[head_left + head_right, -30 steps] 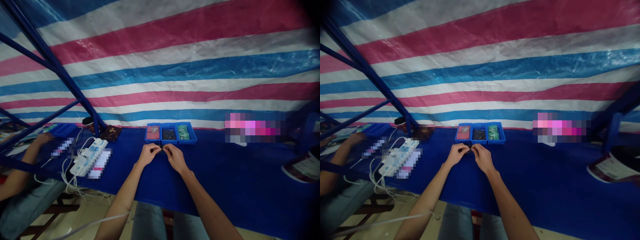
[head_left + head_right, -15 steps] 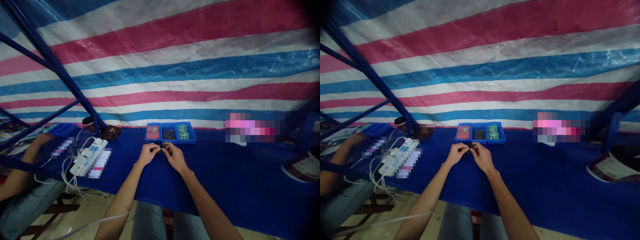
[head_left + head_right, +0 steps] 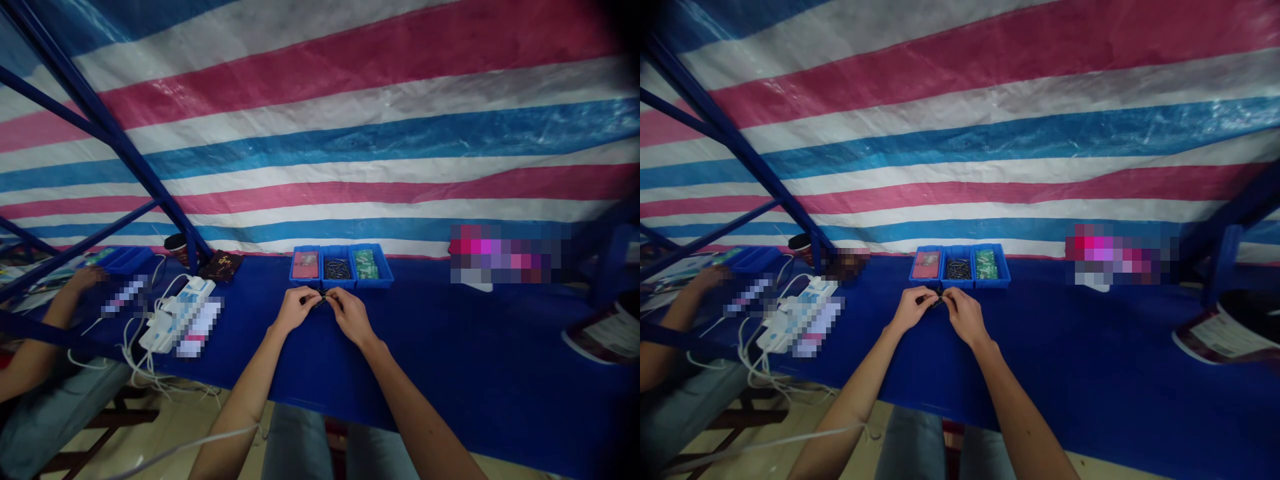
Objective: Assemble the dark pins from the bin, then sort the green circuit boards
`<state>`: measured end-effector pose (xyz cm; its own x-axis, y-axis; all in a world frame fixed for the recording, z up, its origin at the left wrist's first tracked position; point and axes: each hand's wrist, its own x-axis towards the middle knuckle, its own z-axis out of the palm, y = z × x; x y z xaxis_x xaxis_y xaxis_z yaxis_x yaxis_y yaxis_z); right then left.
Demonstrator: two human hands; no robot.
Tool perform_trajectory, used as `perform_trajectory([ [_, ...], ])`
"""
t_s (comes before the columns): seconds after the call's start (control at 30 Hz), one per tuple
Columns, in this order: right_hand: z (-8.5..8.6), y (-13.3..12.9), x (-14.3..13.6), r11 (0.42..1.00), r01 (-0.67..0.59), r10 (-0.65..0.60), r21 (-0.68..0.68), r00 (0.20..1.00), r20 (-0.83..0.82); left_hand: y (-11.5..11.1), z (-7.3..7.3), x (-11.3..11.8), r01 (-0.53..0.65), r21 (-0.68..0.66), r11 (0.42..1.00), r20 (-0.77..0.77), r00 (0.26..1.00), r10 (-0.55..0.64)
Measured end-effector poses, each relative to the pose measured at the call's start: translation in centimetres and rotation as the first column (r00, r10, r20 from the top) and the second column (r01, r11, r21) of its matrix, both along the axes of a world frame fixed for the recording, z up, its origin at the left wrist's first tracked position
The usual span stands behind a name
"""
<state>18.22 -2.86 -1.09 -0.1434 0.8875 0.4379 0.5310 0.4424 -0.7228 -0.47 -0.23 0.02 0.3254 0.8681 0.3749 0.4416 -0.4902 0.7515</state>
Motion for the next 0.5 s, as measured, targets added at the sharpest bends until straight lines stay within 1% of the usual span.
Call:
perform_trajectory([
  [0.17, 0.02, -0.09, 0.03, 1.000, 0.029, -0.028, -0.004, 0.998, 0.047, 0.02, 0.11, -0.02, 0.007, 0.001, 1.000, -0.001, 1.000, -0.007],
  [0.33, -0.23, -0.05, -0.06, 0.999, 0.022, -0.022, -0.025, 1.000, 0.007, 0.09, -0.07, -0.04, -0.006, 0.001, 1.000, 0.012, 1.000, 0.006],
  [0.5, -0.19, 0.01, 0.00, 1.000, -0.003, 0.003, 0.011, 1.000, -0.010, 0.09, -0.06, 0.05, -0.004, 0.001, 1.000, 0.015, 1.000, 0.004],
])
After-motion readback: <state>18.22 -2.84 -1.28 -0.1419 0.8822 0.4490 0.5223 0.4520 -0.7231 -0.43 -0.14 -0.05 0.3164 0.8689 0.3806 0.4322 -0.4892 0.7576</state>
